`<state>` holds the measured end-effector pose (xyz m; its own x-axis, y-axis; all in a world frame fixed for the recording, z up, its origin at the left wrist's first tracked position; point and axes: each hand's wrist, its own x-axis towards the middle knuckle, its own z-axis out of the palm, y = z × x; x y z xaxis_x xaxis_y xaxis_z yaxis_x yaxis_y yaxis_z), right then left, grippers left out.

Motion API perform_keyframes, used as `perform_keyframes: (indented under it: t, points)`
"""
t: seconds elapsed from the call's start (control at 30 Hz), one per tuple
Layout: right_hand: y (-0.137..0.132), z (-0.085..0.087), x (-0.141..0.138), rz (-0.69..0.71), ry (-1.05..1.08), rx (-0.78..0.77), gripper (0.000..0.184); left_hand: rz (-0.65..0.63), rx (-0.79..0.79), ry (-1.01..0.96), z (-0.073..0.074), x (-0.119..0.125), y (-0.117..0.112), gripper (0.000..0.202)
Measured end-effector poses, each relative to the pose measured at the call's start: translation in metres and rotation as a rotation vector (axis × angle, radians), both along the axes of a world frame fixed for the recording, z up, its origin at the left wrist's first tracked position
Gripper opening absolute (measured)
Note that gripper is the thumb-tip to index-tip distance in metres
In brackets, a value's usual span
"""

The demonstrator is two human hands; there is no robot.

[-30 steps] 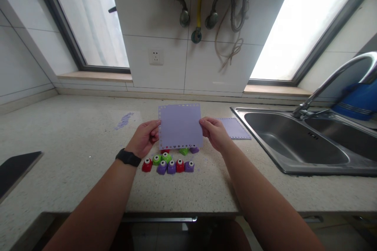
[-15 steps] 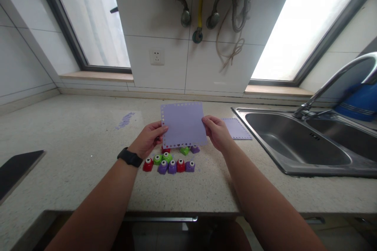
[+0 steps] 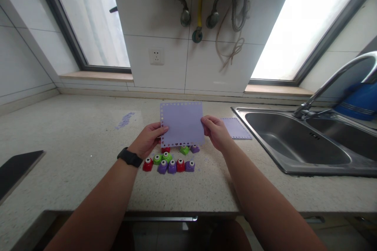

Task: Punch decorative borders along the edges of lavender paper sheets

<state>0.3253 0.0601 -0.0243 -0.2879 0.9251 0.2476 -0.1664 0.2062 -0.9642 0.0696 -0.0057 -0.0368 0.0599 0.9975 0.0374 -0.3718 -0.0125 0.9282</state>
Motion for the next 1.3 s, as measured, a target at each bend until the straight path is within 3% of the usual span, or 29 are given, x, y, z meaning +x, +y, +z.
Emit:
perform_keyframes:
  t: [0.53, 0.73, 0.9, 0.97, 1.03, 1.17, 1.3]
  points:
    - [-0.0005, -0.0039, -0.0088, 0.037, -0.078, 0.042, 0.031, 0.089, 0.033, -0.021, -0.0020, 0.0001, 0.0034, 0.029]
    - [0.0011, -0.0057, -0.0062, -0.014, -0.049, 0.075, 0.061, 0.089, 0.046, -0.007, -0.0030, 0.0009, 0.0048, 0.037]
    - [0.0048, -0.0083, -0.0065, -0.027, -0.122, 0.133, 0.026, 0.138, 0.090, 0.022, -0.0025, 0.0003, 0.0035, 0.076]
    - [0.0057, -0.0087, -0.0070, -0.033, -0.130, 0.132, 0.024, 0.154, 0.116, 0.045, -0.0017, 0.0002, 0.0030, 0.085]
    - [0.0054, -0.0080, -0.0070, -0.029, -0.128, 0.130, 0.027, 0.178, 0.136, 0.075, -0.0012, 0.0003, 0.0033, 0.077]
    - [0.0021, -0.0044, -0.0051, 0.010, -0.131, 0.129, 0.034, 0.234, 0.143, 0.152, -0.0014, 0.0004, 0.0051, 0.033]
    - [0.0011, -0.0036, -0.0028, 0.035, -0.135, 0.121, 0.044, 0.194, 0.123, 0.160, -0.0002, 0.0003, 0.0037, 0.039]
